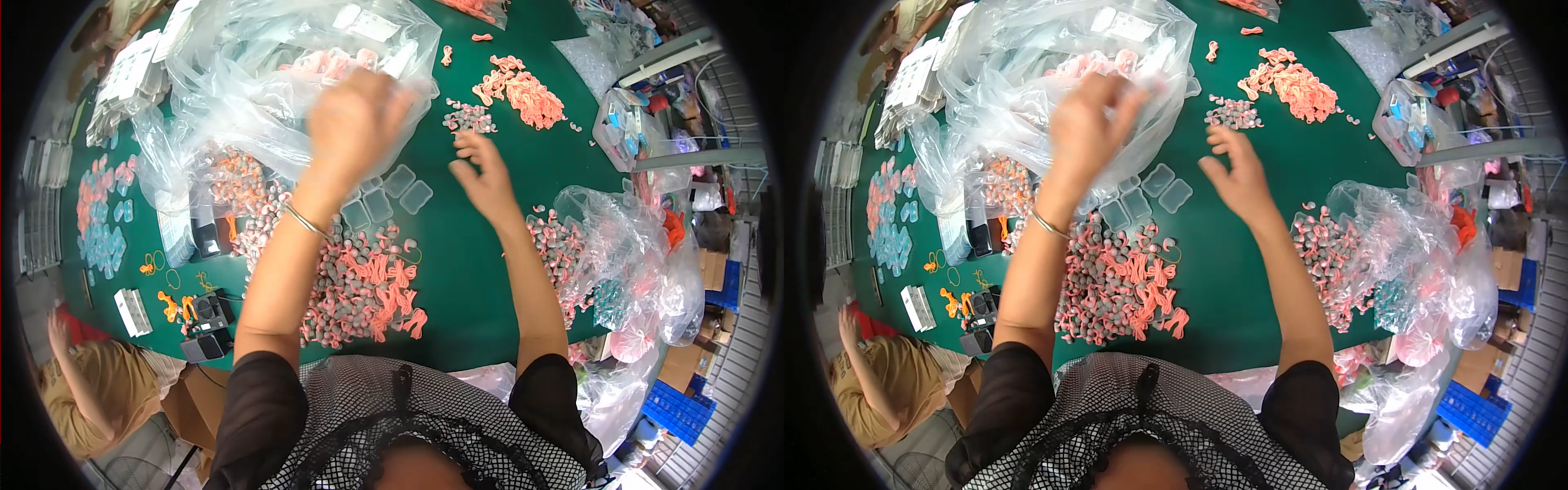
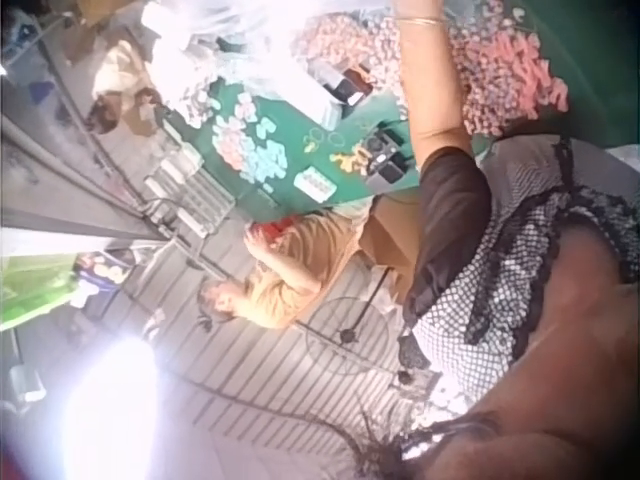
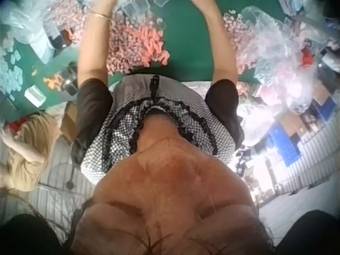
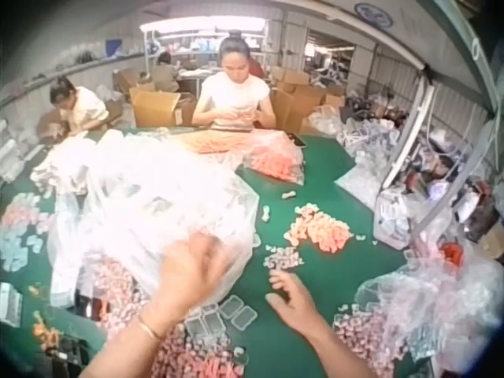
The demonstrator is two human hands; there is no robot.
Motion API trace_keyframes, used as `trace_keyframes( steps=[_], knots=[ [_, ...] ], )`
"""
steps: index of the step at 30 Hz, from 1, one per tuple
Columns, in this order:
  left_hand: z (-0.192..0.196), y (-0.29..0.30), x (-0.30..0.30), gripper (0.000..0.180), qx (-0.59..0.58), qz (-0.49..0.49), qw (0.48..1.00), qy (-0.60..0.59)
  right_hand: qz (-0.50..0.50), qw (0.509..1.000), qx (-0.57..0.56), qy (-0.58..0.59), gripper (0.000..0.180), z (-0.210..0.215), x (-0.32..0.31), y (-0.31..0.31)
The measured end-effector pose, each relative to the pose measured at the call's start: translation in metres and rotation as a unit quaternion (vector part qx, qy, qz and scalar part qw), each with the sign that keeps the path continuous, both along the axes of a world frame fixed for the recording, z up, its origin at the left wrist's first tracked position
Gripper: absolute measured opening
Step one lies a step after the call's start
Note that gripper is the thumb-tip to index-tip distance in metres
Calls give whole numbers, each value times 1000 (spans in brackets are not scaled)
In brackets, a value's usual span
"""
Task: Sorting and packing small pink and white components into small plastic containers.
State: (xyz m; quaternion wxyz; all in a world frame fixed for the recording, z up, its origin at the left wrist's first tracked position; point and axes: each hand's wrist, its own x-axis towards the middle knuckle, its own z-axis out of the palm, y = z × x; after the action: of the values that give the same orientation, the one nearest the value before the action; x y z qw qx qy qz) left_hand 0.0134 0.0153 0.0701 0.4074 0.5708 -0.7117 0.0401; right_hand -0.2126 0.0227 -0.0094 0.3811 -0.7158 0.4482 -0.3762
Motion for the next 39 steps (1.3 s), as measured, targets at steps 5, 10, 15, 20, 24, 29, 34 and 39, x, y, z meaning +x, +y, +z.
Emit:
trace_keyframes(
  steps=[5, 10, 15, 20, 24, 29, 34, 39],
  knots=[
    [1, -32, 76, 30, 33, 164, 975, -143, 110, 954, -94, 263, 54, -37, 33, 25],
    [-8, -14, 42, 28, -21, 18, 998, -56, 79, 941, -90, 316, 61, -30, 31, 31],
    [-45, 37, -42, 20, 115, -152, 981, 38, 115, 896, 5, 429, 63, -10, 17, 14],
    [-84, 45, -64, 21, 221, -114, 969, -2, 92, 957, 65, 266, 56, -31, -4, 12],
    [-126, 12, -73, 25, 244, -65, 964, 79, 87, 975, 60, 198, 41, -34, -39, 16],
    [-134, -23, -96, 20, 194, -62, 971, 128, -11, 981, -98, 169, 25, -12, -57, 19],
    [-149, -39, -111, 14, 171, -32, 983, 52, 92, 932, -206, 283, 27, -24, -64, 30],
    [-149, -33, -102, 12, 166, -64, 970, 165, -123, 965, -147, 179, 16, -32, -89, -14]
  ],
)
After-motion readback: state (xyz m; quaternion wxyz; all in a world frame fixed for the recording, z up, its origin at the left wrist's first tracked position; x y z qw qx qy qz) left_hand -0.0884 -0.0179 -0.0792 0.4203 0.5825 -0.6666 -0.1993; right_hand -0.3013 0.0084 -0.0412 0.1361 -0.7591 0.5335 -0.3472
